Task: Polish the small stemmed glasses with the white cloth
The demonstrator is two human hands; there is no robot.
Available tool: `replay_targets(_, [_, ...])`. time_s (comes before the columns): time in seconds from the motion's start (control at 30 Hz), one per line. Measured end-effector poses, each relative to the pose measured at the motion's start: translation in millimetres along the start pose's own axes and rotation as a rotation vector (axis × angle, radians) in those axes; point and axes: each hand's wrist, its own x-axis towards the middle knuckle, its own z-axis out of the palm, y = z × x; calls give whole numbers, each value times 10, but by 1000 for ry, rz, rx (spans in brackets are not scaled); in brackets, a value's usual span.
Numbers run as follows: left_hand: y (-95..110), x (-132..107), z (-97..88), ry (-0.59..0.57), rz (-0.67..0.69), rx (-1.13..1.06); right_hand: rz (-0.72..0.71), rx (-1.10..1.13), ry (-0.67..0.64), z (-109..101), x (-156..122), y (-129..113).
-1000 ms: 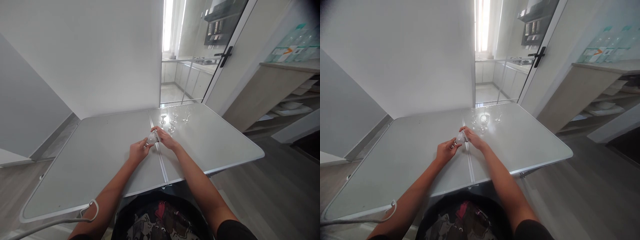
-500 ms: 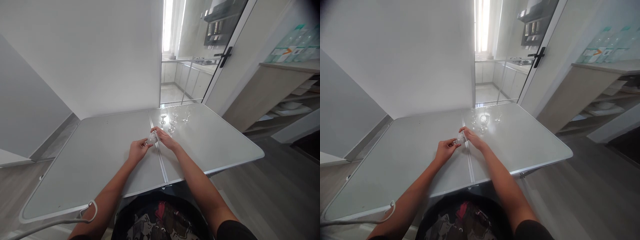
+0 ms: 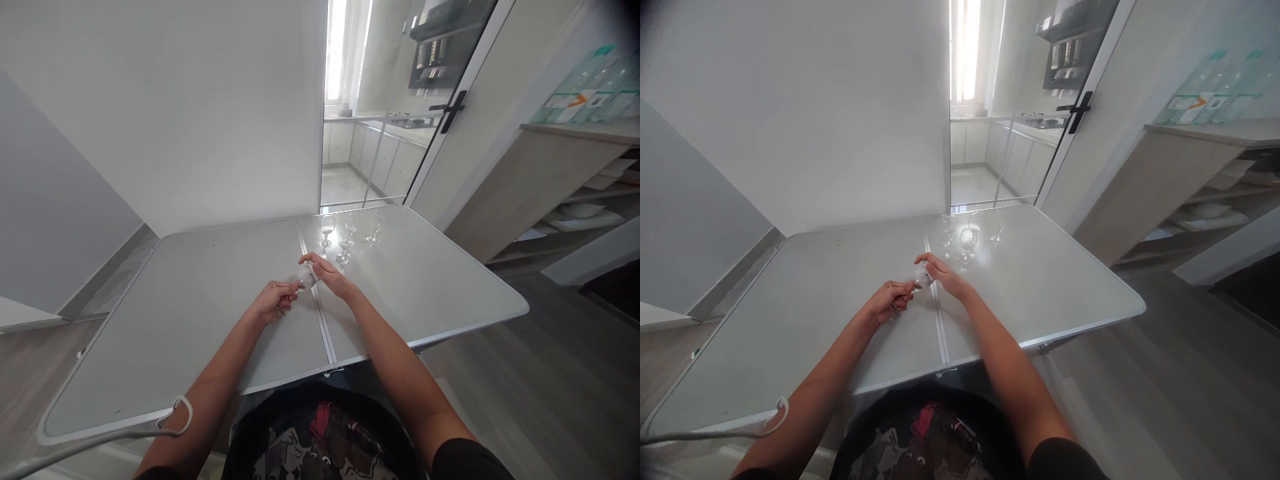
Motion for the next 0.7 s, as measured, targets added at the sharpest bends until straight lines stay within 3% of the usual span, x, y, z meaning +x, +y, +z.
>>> replay_targets(0.1, [-17,15,-41,-138,-116,-129,-32,22,13,0,-9,-15])
replay_targets(0.23, [-29,33,-58,-214,-165,-208,-48,52,60,2,-6,-8])
replay_targets(0.47, [68,-43,-113,-329,-183,-208,-130,99,319,60,24,84])
replay_targets(0.53, [99,-81,-129,-325,-133,-172,-184,180,475,28,22,76])
replay_targets(0.6, [130,-113,-126,-239,-3,-173,-226,250,584,-28,22,53])
replay_targets(0.7, [168,-141,-82,-66,251,-230,-196,308,528,-77,47,57])
